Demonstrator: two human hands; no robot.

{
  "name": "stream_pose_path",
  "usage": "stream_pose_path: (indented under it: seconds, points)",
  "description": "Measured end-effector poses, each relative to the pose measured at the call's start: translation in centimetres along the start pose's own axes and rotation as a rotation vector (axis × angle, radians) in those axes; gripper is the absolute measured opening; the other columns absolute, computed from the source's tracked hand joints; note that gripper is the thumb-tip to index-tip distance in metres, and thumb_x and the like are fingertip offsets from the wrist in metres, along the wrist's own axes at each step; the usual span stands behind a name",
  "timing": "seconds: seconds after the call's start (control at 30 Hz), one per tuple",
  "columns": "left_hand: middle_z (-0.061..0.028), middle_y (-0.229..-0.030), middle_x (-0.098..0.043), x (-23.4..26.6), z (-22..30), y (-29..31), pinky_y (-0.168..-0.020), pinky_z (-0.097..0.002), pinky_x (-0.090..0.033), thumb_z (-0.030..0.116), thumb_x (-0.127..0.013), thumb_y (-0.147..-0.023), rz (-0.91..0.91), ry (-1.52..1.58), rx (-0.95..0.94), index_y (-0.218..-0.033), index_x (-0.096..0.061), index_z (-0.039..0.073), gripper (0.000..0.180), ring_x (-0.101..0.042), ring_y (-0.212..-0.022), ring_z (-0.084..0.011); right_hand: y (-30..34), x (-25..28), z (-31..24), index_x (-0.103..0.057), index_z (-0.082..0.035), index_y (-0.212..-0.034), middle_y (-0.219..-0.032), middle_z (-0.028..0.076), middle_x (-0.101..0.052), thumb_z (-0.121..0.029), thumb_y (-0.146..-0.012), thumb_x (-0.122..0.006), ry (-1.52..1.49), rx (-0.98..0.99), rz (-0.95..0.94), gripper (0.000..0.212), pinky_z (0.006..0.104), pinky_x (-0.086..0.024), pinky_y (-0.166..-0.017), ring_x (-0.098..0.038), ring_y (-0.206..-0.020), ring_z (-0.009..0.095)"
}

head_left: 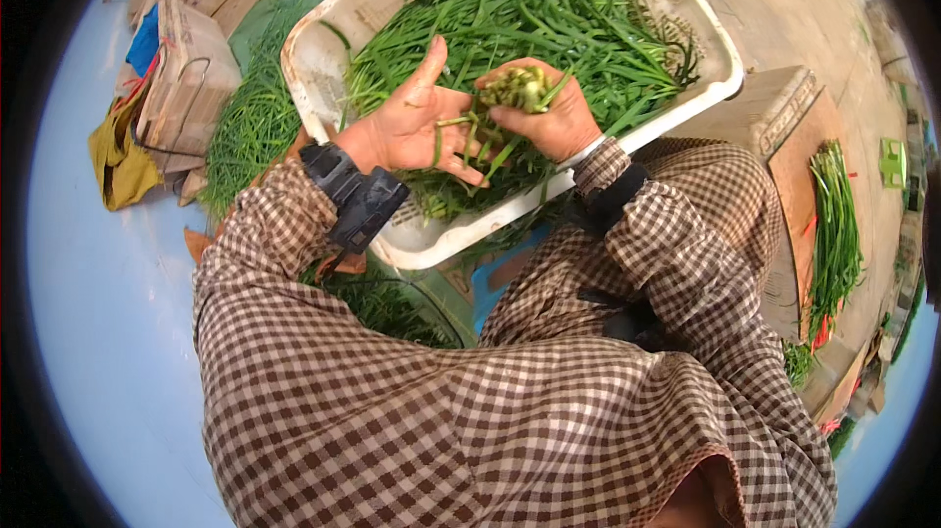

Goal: Sorting and bundling green chives into uniform bunches using a tape dispenser on a wooden board.

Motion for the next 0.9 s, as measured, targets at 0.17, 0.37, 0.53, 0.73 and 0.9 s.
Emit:
stream_pose_path:
  seconds: [0.17, 0.37, 0.53, 0.73, 0.9]
  points:
    - [-0.0247, -0.11, -0.057, 2.6, 3.5, 1.8, -0.084, -0.045, -0.053, 0.052, -0.048, -0.09, 0.576, -0.466, -0.182, -0.134, -0.034, -0.005, 0.073, -0.059, -0.105, -0.0332, 0.4, 5.6, 0.8, -0.059, 0.0, -0.104, -0.1, 0.009, -0.067, 0.001, -0.078, -0.066, -0.087, -0.075, 0.302, 0.027, 0.0302, -0.049, -0.084, -0.063, -0.093, 0.017]
    - [-0.0112, -0.099, -0.063, 5.9, 0.7, 2.9, -0.07, -0.0299, -0.055, 0.025, -0.056, -0.092, 0.468, -0.283, -0.311, -0.117, -0.052, -0.002, 0.036, -0.065, -0.087, -0.02, 1.1, 8.2, 1.0, -0.06, 0.001, -0.102, -0.096, 0.01, -0.068, 0.001, -0.077, -0.067, -0.313, -0.046, 0.37, 0.026, 0.0291, -0.051, -0.078, -0.064, -0.086, 0.016]
    - [-0.0123, -0.097, -0.062, 4.9, -1.9, 1.3, -0.068, -0.0294, -0.057, 0.013, -0.059, -0.089, 0.517, -0.201, -0.309, -0.11, -0.051, -0.001, 0.027, -0.065, -0.087, -0.0219, 0.9, 7.7, 1.1, -0.062, 0.001, -0.105, -0.093, 0.004, -0.068, 0.0, -0.076, -0.07, -0.215, 0.02, 0.393, 0.031, 0.0256, -0.05, -0.075, -0.063, -0.082, 0.012]
    - [-0.0173, -0.093, -0.063, 3.9, -3.3, 1.8, -0.056, -0.0278, -0.053, 0.008, -0.058, -0.088, 0.619, -0.307, -0.111, -0.099, -0.051, -0.003, 0.017, -0.067, -0.078, -0.0235, 0.9, 6.8, 0.3, -0.062, 0.0, -0.105, -0.092, 0.003, -0.067, -0.003, -0.076, -0.07, -0.094, 0.03, 0.315, 0.031, 0.0255, -0.05, -0.076, -0.062, -0.082, 0.01]
    - [-0.02, -0.082, -0.065, 2.6, -2.0, 1.6, -0.046, -0.0246, -0.046, 0.001, -0.049, -0.085, 0.617, -0.497, -0.154, -0.086, -0.059, -0.006, 0.012, -0.067, -0.066, -0.02, 0.9, 1.8, -0.8, -0.06, -0.003, -0.102, -0.095, 0.003, -0.066, 0.001, -0.074, -0.067, 0.002, 0.122, 0.032, 0.029, 0.0267, -0.051, -0.079, -0.061, -0.086, 0.011]
Point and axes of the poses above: each hand's wrist, its own y-axis away from the middle knuckle, its own x-axis out of the back of the hand, z = x × y, the point moved 7 cm from there along -y, towards the middle knuckle
